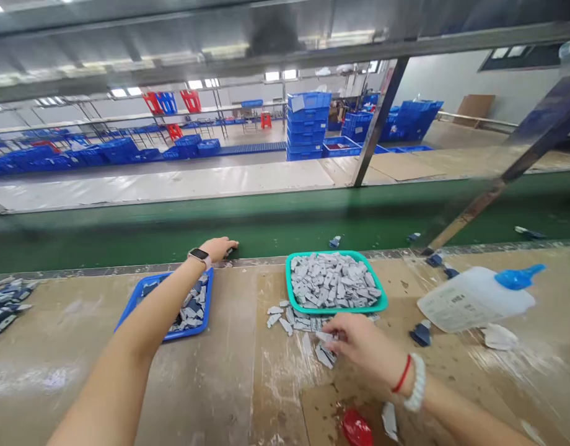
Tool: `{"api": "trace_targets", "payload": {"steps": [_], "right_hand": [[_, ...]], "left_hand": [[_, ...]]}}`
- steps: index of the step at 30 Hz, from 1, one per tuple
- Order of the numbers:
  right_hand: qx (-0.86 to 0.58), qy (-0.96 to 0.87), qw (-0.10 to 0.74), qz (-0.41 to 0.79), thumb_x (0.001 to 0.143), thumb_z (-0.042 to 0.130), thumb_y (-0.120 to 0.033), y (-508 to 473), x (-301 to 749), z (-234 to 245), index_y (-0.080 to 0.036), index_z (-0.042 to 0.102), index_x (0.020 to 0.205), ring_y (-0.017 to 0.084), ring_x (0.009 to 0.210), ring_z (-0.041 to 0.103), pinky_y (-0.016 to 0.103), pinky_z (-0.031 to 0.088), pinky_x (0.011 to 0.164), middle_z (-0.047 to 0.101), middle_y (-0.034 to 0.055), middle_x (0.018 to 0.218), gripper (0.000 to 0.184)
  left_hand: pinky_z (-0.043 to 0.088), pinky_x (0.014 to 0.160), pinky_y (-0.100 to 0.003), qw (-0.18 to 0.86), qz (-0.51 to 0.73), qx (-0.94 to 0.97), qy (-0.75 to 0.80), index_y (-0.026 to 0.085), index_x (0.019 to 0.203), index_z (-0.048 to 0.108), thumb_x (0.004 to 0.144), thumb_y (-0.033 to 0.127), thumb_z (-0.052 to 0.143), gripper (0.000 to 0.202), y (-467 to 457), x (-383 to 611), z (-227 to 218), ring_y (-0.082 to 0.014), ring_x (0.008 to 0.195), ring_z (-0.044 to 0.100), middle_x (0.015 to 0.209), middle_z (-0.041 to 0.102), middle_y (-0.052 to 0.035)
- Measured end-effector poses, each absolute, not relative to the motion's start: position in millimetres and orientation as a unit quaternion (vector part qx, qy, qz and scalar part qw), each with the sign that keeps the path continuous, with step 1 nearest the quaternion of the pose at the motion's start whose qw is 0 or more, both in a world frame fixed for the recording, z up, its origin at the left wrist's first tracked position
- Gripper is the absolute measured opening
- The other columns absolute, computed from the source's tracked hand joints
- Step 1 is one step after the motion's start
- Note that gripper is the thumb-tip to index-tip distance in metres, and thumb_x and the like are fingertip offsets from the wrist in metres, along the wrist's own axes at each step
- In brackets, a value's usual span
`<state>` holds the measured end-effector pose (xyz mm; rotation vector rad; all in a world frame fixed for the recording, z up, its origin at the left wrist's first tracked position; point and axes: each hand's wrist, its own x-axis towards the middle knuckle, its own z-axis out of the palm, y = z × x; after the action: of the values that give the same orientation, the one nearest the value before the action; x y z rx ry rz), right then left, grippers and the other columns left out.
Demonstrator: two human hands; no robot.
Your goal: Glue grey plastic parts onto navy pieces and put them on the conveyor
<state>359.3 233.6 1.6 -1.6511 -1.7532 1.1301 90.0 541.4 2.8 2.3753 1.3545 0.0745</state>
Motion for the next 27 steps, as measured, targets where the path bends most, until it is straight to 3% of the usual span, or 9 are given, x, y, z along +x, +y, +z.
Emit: {"api": "trace_targets", "payload": {"steps": [4,8,11,15,17,19,22,27], "right_hand": [[-0.561,-0.498,0.306,0.586,0.065,0.068,-0.035,217,389,18,-0.015,0.057,0.085,0.013,0.065,0.053,0.025,0.044,0.061,0.058,0.0039,0.072,0.031],[-0.515,-0.394,0.398,0.648,0.058,0.074,-0.032,179,402,14,-0.015,0.054,0.082,0.008,0.063,0.053,0.02,0.044,0.059,0.058,0.0015,0.072,0.035],[-0.526,-0.361,0.433,0.637,0.06,0.073,-0.027,143,402,5,-0.016,0.058,0.077,0.008,0.067,0.055,0.021,0.045,0.062,0.059,0.002,0.077,0.025],[-0.564,-0.38,0.449,0.58,0.071,0.063,-0.023,99,397,-3,-0.022,0.065,0.079,0.012,0.087,0.056,0.026,0.044,0.079,0.058,0.0026,0.093,0.009],[-0.59,-0.403,0.451,0.534,0.076,0.057,-0.025,82,396,-5,-0.025,0.064,0.089,0.014,0.086,0.056,0.027,0.046,0.077,0.058,0.0035,0.095,0.014],[-0.611,-0.421,0.443,0.504,0.082,0.049,-0.026,70,399,-7,-0.028,0.06,0.101,0.011,0.072,0.057,0.024,0.048,0.065,0.059,0.0029,0.081,0.022],[-0.633,-0.446,0.424,0.47,0.086,0.039,-0.026,57,411,-9,-0.031,0.057,0.105,0.007,0.055,0.053,0.02,0.044,0.053,0.053,0.0003,0.06,0.027],[-0.634,-0.427,0.388,0.516,0.08,0.051,-0.029,48,434,-8,-0.031,0.056,0.108,0.013,0.071,0.06,0.025,0.048,0.065,0.062,0.0026,0.079,0.028]], "left_hand": [[0.041,0.078,-0.036,0.253,0.133,0.813,0.508,0.011,0.091,0.055,0.079,0.033,0.055,0.025,533,76,9,-0.0164,0.076,0.052,0.079,0.055,-0.0032],[0.041,0.066,-0.026,0.361,0.288,0.728,0.507,0.009,0.095,0.048,0.088,0.045,0.029,0.042,482,66,24,-0.008,0.055,0.04,0.058,0.037,0.0042],[0.038,0.067,-0.021,0.45,0.374,0.661,0.469,0.011,0.089,0.045,0.089,0.05,0.019,0.047,414,60,34,-0.0051,0.06,0.037,0.067,0.036,0.0032],[0.04,0.072,-0.024,0.574,0.419,0.561,0.425,0.015,0.076,0.045,0.078,0.067,0.03,0.053,308,55,27,-0.0124,0.077,0.045,0.08,0.047,0.0002],[0.042,0.063,-0.025,0.684,0.406,0.46,0.393,0.016,0.07,0.044,0.074,0.067,0.038,0.052,259,60,15,-0.0139,0.067,0.046,0.07,0.049,-0.001],[0.041,0.055,-0.026,0.774,0.373,0.362,0.362,0.018,0.068,0.045,0.074,0.063,0.044,0.045,218,70,3,-0.0139,0.055,0.043,0.06,0.046,-0.0009],[0.039,0.052,-0.026,0.82,0.358,0.286,0.342,0.02,0.071,0.047,0.077,0.055,0.046,0.037,175,92,-5,-0.0133,0.05,0.039,0.057,0.044,-0.0004],[0.034,0.047,-0.024,0.823,0.399,0.23,0.333,0.021,0.074,0.051,0.079,0.054,0.044,0.033,148,120,1,-0.0106,0.044,0.029,0.052,0.036,0.0017]]}}
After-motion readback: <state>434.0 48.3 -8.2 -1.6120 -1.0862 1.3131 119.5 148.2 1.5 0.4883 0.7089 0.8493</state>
